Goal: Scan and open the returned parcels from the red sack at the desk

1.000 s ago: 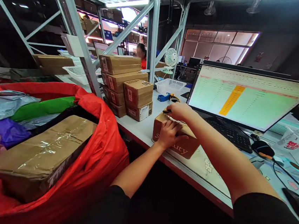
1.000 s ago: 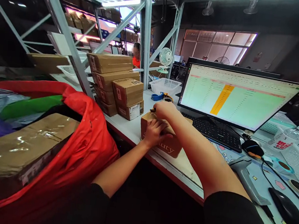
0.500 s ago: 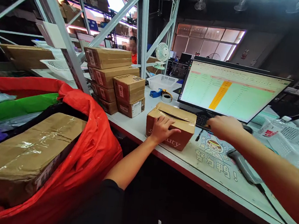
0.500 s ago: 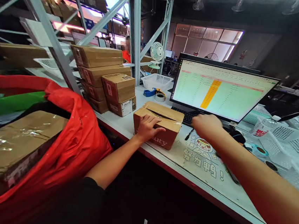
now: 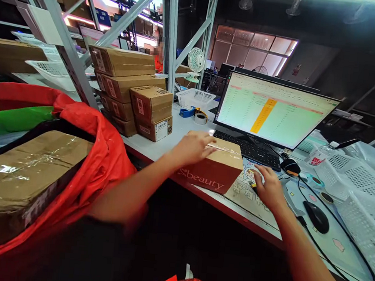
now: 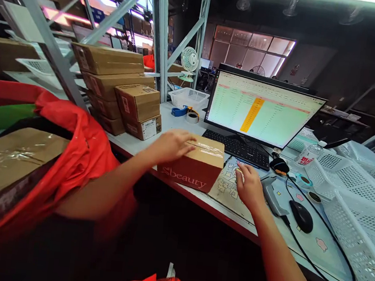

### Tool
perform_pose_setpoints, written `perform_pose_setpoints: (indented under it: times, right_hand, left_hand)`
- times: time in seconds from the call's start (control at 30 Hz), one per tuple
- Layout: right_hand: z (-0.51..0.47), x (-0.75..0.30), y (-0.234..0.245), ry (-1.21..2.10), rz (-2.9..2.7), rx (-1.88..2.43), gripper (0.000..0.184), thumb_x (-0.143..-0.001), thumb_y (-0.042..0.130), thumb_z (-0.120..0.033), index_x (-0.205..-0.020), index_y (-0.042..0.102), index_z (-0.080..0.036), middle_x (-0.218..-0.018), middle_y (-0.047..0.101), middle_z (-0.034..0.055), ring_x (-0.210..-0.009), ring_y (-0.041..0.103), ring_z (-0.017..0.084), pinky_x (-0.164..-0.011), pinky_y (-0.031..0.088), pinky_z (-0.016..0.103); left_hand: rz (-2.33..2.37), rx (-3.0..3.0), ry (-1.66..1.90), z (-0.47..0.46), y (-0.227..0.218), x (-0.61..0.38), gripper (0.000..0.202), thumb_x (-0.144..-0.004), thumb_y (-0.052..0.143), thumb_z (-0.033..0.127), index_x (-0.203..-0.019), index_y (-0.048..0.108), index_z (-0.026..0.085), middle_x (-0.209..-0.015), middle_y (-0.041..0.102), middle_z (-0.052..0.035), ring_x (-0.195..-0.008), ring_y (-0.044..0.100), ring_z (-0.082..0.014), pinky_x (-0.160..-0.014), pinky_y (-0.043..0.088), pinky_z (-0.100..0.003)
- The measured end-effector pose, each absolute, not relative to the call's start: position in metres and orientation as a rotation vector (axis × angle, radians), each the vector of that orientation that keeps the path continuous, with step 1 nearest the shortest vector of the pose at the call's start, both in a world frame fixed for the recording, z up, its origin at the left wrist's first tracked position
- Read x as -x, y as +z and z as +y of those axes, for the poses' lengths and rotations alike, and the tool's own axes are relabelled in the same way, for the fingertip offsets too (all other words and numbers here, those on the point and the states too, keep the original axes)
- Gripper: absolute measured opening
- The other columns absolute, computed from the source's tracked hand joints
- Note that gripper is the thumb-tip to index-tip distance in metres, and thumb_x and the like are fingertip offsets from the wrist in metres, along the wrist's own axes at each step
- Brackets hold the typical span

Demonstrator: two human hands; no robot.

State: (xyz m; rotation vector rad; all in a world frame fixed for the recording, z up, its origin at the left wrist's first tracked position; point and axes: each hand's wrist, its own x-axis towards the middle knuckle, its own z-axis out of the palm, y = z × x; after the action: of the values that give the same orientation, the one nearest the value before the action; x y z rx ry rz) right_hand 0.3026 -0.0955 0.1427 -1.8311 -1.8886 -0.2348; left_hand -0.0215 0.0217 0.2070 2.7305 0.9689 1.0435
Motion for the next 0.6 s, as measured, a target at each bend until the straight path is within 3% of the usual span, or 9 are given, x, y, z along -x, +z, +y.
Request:
perform_pose_setpoints:
  times: [0.13, 0.23, 0.37, 0.5, 0.6]
  right_hand:
    - [-0.079, -0.239, 0.185, -0.221, -2.077, 1.415, 0.047, -0.110, 0.050, -0.047, -0.141, 0.074, -0.022, -0.148, 0.066, 0.0177, -0.138, 0.058, 0.036, -0.121, 0.044, 0.054]
    - [-0.072, -0.209, 0.182, -0.228, -2.197, 1.377, 0.040, -0.110, 0.055, -0.046, -0.133, 0.078, -0.023, -0.145, 0.069, 0.0166, -0.135, 0.059, 0.037, -0.116, 0.047, 0.056]
    - [-0.066, -0.211, 0.171, -0.258, -2.212, 1.267, 0.040, -0.110, 0.056, -0.045, -0.131, 0.079, -0.021, -0.141, 0.070, 0.0169, -0.130, 0.061, 0.037, -0.112, 0.051, 0.058]
    - [-0.069, -0.219, 0.171, -0.190, -2.241, 1.186, 0.038, -0.109, 0.058, -0.045, -0.130, 0.080, -0.022, -0.141, 0.071, 0.0164, -0.132, 0.062, 0.036, -0.114, 0.052, 0.058]
    - [-0.072, -0.224, 0.173, -0.103, -2.252, 1.165, 0.040, -0.108, 0.062, -0.048, -0.133, 0.079, -0.023, -0.147, 0.069, 0.0159, -0.136, 0.061, 0.035, -0.117, 0.051, 0.056]
  left_hand:
    - [1.073, -2.875, 0.534, 0.076, 0.241, 0.017, 0.049, -0.083, 0.086, 0.038, -0.129, 0.078, 0.024, -0.134, 0.076, -0.0126, -0.124, 0.067, -0.0380, -0.103, 0.049, -0.043]
    - [0.980, -2.899, 0.253, 0.082, 0.250, 0.009, 0.053, -0.087, 0.082, 0.046, -0.135, 0.077, 0.027, -0.136, 0.076, -0.0108, -0.122, 0.069, -0.0343, -0.100, 0.050, -0.038]
    - [0.888, -3.087, 0.082, 0.067, 0.250, 0.000, 0.043, -0.097, 0.069, 0.049, -0.132, 0.077, 0.026, -0.131, 0.078, -0.0101, -0.114, 0.072, -0.0295, -0.093, 0.051, -0.035]
    - [0.964, -3.282, 0.082, 0.069, 0.254, -0.002, 0.037, -0.105, 0.048, 0.032, -0.124, 0.077, 0.016, -0.113, 0.080, -0.0173, -0.098, 0.075, -0.0296, -0.085, 0.052, -0.037]
    - [1.243, -3.089, 0.385, 0.096, 0.259, 0.003, 0.046, -0.109, 0.036, 0.028, -0.133, 0.071, 0.011, -0.122, 0.078, -0.0207, -0.111, 0.073, -0.0316, -0.094, 0.052, -0.039]
